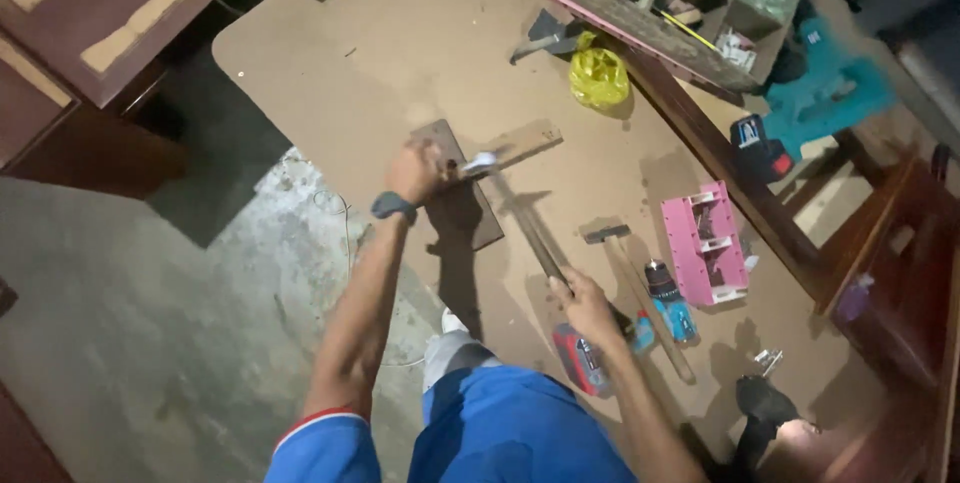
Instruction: The person uses a power drill to drive a screw into a wooden piece, then uses a hammer to tap the wood. They use pliers to pull a nail from the wood and then hammer the nail back in. The person repeats the process of pulling and hammering the nail.
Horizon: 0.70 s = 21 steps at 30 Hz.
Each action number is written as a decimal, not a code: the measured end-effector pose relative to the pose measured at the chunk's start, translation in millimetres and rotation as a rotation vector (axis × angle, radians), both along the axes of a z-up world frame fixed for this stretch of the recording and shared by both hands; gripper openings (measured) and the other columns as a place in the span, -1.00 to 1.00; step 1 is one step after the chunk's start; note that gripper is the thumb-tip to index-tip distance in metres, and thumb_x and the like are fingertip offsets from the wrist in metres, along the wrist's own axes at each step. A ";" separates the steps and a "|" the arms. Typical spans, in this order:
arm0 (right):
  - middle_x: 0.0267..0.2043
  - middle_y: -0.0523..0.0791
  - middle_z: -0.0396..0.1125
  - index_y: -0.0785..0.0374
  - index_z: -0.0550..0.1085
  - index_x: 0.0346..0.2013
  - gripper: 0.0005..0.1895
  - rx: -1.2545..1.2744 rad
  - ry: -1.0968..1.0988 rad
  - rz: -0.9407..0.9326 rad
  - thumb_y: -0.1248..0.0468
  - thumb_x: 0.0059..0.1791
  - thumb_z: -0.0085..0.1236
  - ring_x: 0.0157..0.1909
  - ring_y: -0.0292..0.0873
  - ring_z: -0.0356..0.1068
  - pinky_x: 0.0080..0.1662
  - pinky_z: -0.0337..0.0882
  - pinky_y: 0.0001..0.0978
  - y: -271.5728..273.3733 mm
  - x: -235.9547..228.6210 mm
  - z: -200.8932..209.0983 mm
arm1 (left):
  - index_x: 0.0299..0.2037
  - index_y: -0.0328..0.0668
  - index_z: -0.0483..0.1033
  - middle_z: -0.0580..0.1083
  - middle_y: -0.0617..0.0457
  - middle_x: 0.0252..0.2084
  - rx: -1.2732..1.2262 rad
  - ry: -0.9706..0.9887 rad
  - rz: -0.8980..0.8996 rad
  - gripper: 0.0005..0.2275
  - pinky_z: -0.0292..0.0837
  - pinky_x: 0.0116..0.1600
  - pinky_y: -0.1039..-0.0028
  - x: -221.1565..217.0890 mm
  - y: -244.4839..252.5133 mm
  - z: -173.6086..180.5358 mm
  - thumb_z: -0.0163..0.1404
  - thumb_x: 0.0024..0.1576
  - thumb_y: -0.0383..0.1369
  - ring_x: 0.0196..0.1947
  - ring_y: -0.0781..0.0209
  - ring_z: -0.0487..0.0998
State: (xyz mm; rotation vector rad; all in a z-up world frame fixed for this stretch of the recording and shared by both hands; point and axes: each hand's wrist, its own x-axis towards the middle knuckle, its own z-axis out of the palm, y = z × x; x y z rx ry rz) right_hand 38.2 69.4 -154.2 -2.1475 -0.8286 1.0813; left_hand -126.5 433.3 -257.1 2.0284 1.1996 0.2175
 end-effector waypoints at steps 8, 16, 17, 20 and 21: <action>-0.53 -0.13 0.18 0.22 0.36 0.10 -0.73 0.024 0.511 -0.366 0.17 0.16 -0.03 -0.77 -0.22 0.17 -0.68 0.21 -0.39 -23.9 1.5 0.3 | 0.28 0.00 0.24 0.26 -0.12 0.15 0.523 0.378 -0.175 -0.62 0.21 0.27 0.03 17.7 -54.6 -123.6 -0.13 0.25 -0.20 0.23 -0.12 0.29; -0.57 -0.11 0.20 0.33 0.30 0.26 -0.58 0.070 0.352 -0.336 0.12 0.20 -0.16 -0.75 -0.23 0.22 -0.66 0.32 -0.36 -28.8 -15.6 -15.1 | 0.30 0.00 0.36 0.46 -0.09 -0.02 0.514 0.402 0.039 -0.54 0.50 0.08 0.25 -95.5 -88.8 -40.4 0.00 0.20 -0.12 0.03 0.00 0.55; -0.47 -0.08 0.23 0.31 0.27 0.29 -0.57 0.059 0.384 -0.330 0.25 0.14 -0.07 -0.68 -0.18 0.29 -0.61 0.38 -0.32 -24.4 -17.6 -25.3 | 0.23 -0.01 0.41 0.49 -0.12 -0.08 0.349 0.360 0.096 -0.58 0.51 0.06 0.18 -105.0 -90.7 -30.1 -0.07 0.23 -0.06 -0.01 -0.08 0.58; -0.41 -0.11 0.21 0.19 0.33 0.23 -0.63 -0.030 0.356 -0.312 0.29 0.11 0.00 -0.64 -0.18 0.27 -0.59 0.36 -0.36 -1.4 -31.7 -26.5 | 0.05 0.01 0.51 0.55 -0.14 -0.15 0.082 0.319 0.204 -0.58 0.51 0.04 0.06 -124.4 -95.1 -15.6 -0.14 0.24 0.09 -0.05 -0.18 0.62; -0.45 -0.16 0.16 0.08 0.42 0.13 -0.73 -0.091 0.290 -0.309 0.21 0.13 -0.02 -0.67 -0.23 0.19 -0.63 0.26 -0.44 13.0 -35.9 -20.5 | -0.06 0.04 0.56 0.59 -0.13 -0.16 -0.008 0.313 0.245 -0.55 0.51 0.05 0.01 -127.0 -90.7 -10.9 -0.14 0.21 0.17 -0.05 -0.21 0.63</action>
